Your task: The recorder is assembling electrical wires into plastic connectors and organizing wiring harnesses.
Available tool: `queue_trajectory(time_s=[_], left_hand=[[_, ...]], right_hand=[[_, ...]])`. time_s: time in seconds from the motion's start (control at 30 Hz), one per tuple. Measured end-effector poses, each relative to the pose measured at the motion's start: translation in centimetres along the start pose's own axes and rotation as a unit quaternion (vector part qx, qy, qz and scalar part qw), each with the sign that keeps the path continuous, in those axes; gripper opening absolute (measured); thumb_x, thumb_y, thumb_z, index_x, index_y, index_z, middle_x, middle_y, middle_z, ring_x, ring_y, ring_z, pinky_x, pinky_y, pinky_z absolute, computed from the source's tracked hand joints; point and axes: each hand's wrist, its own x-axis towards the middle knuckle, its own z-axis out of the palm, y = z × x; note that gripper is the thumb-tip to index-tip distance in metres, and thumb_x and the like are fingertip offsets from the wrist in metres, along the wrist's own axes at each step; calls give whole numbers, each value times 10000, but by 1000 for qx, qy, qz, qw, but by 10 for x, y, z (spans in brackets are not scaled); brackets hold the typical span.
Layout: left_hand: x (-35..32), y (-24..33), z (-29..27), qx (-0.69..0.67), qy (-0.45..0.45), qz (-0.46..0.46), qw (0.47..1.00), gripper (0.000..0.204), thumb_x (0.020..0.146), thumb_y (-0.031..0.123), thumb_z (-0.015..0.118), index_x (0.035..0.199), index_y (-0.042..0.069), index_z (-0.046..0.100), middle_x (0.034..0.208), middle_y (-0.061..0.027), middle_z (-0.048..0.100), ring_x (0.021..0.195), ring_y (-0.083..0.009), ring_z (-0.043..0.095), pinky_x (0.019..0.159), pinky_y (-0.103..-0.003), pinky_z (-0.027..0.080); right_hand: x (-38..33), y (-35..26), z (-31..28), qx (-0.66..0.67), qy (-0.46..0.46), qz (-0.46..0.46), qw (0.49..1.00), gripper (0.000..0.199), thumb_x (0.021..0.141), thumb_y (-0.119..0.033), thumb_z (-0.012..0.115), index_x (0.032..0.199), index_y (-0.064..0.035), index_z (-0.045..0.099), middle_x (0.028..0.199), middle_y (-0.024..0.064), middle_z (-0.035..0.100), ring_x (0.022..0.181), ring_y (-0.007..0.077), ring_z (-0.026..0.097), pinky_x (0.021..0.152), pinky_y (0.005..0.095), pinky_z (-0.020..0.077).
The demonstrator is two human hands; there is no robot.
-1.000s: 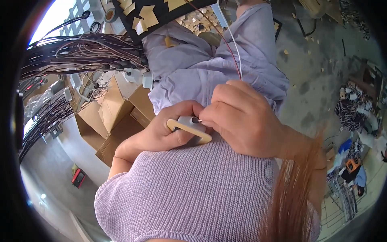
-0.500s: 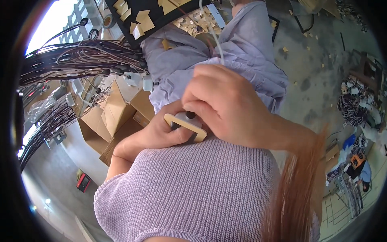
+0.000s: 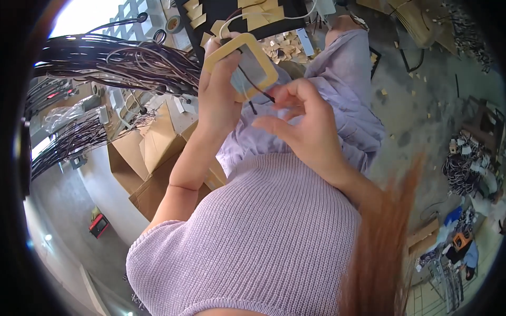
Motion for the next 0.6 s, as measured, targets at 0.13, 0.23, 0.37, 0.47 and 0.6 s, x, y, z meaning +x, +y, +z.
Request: queue_trajectory(time_s=[0.13, 0.23, 0.37, 0.47, 0.6], left_hand=[[-7, -2, 13, 145, -9, 120, 982, 206, 906, 90, 440, 1095, 18, 475, 991, -30, 495, 899, -88, 457, 805, -228, 397], [-4, -3, 16, 67, 2, 64, 996, 209, 906, 99, 467, 1101, 27, 485, 984, -30, 501, 908, -92, 465, 795, -235, 417], [-4, 1, 18, -109, 38, -96, 989, 239, 891, 105, 483, 1117, 29, 493, 994, -56, 547, 901, -135, 546, 772, -295, 497], [-4, 4, 12, -137, 17, -141, 980, 259, 887, 113, 483, 1126, 14, 498, 986, -83, 582, 860, -175, 606, 740, -329, 539], [-1, 0, 8, -142, -11, -156, 977, 298, 893, 148, 515, 1138, -24, 514, 1008, -118, 618, 869, -213, 657, 782, -338, 562]], right_hand=[[7, 16, 9, 23, -2, -9, 1000, 283, 755, -31, 765, 898, -8, 522, 800, 42, 633, 722, 94, 613, 638, 213, 500], [6, 12, 11, 120, 13, 43, 992, 235, 780, 23, 724, 887, 3, 516, 758, 43, 630, 693, 88, 619, 644, 208, 517], [1, 7, 5, 176, 6, 99, 979, 215, 796, 30, 708, 870, 4, 508, 785, 56, 639, 732, 95, 634, 677, 220, 537], [-1, 10, 2, 199, 16, 93, 975, 245, 802, 25, 703, 925, 5, 492, 800, 78, 647, 748, 106, 642, 688, 230, 547], [3, 6, -2, 191, -12, 117, 975, 370, 796, 16, 713, 1033, 2, 429, 820, 79, 649, 758, 103, 640, 695, 215, 531]])
